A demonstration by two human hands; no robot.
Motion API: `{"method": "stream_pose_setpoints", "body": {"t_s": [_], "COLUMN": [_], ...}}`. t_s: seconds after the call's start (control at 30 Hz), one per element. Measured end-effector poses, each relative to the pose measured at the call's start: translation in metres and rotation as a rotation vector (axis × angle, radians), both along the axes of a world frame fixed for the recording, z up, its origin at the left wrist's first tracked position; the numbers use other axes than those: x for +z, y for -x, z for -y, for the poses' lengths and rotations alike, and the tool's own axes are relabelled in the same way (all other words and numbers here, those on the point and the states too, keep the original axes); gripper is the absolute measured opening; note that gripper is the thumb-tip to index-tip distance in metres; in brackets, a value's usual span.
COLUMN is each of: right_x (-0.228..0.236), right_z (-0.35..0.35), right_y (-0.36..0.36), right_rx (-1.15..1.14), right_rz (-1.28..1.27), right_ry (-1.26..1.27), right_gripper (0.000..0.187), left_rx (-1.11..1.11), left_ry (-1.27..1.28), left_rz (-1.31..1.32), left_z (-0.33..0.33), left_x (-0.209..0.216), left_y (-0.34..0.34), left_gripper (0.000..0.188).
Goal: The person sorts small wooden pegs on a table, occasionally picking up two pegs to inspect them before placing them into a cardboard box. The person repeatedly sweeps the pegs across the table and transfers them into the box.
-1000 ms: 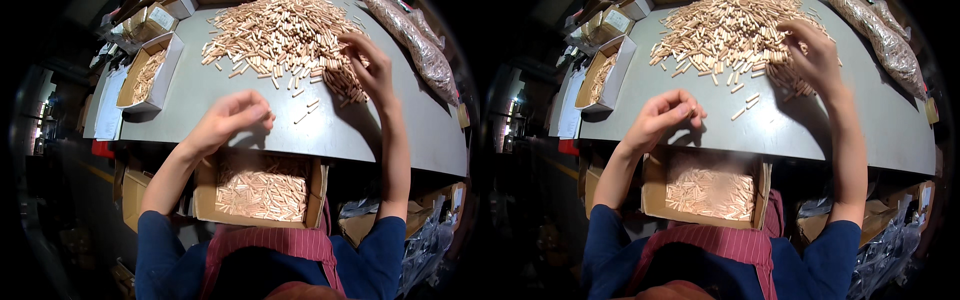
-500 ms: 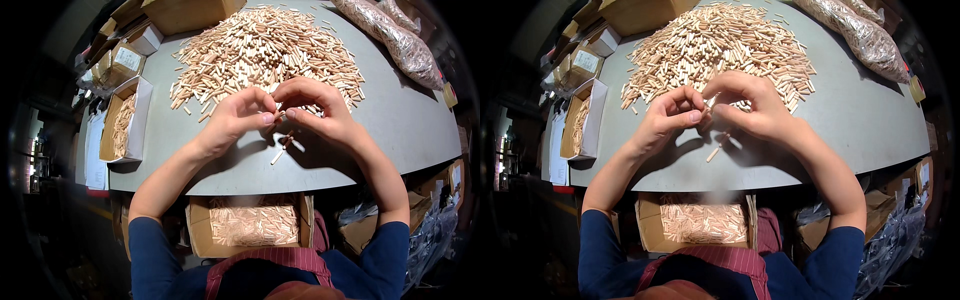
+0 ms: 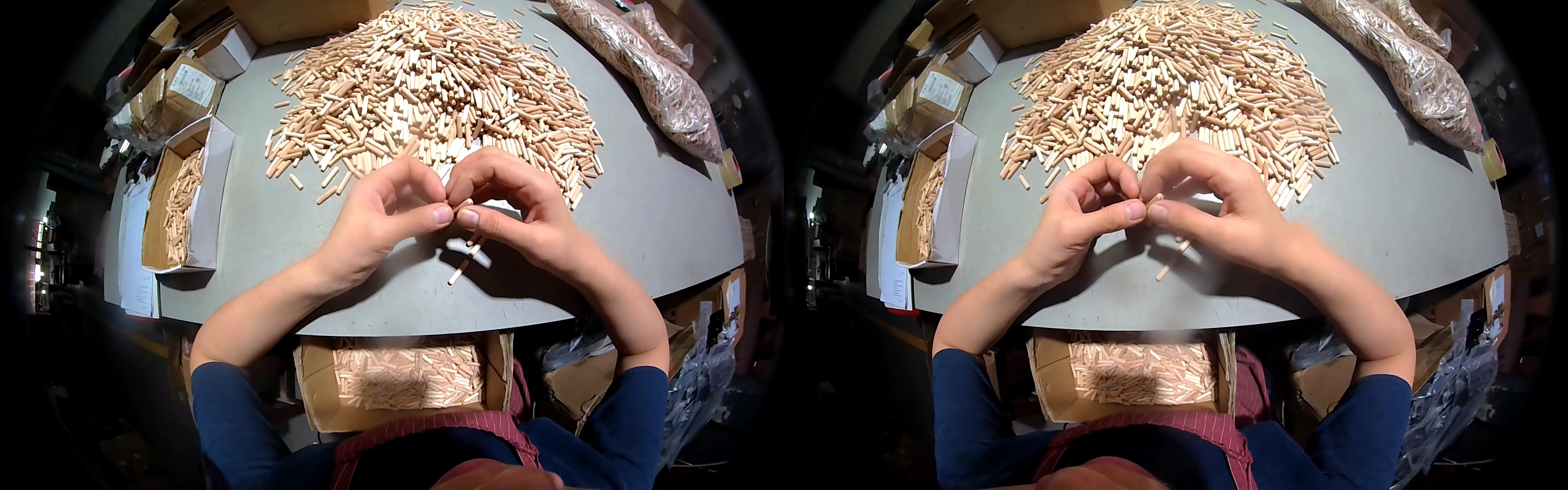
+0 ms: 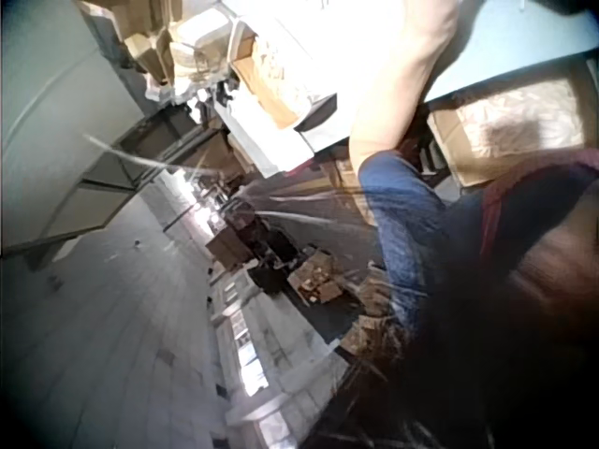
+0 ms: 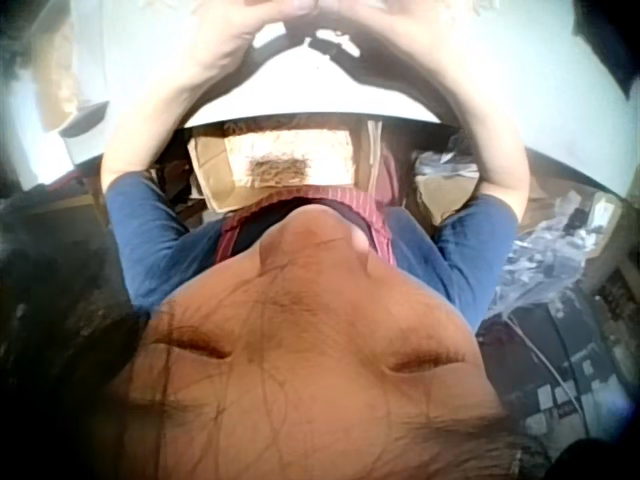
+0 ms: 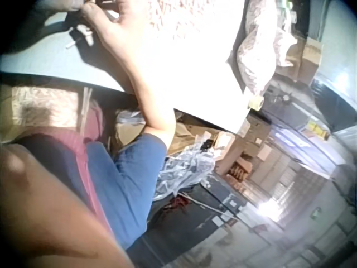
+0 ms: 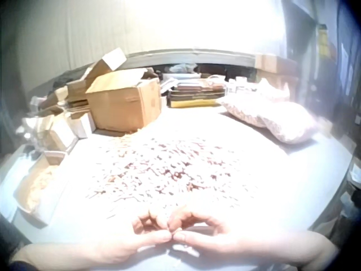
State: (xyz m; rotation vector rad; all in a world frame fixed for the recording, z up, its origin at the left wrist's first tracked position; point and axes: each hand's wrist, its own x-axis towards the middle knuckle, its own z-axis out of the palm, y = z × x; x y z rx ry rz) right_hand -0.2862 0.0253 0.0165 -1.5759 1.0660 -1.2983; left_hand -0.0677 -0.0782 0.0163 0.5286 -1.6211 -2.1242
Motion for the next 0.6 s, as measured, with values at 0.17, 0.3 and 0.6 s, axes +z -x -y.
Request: {"method": "stream_pose_setpoints", "body": {"t_s": [0.17, 0.3, 0.6], "right_x": [-0.001, 0.012, 0.006], "right_z": [-0.002, -0.003, -0.003], "right_y": [-0.005, -0.008, -0.013], "right_rx": [-0.045, -0.094, -0.067], "right_rz": [0.243, 0.337, 0.029], "right_ry": [-0.172, -0.270, -0.170], "right_gripper": [0.014, 0.012, 0.046], "left_rx": [0.009, 0.070, 0.052], "left_ry": [0.049, 0.202, 0.266], "left_rz": [-0.080, 0.005, 0.025], "left_z": [-0.005, 0.002, 0.004], "left_x": [-0.006, -0.005, -0.002], "left_y": [0.005, 0.004, 0.003], "left_gripper": [0.019, 0.020, 0.019]}}
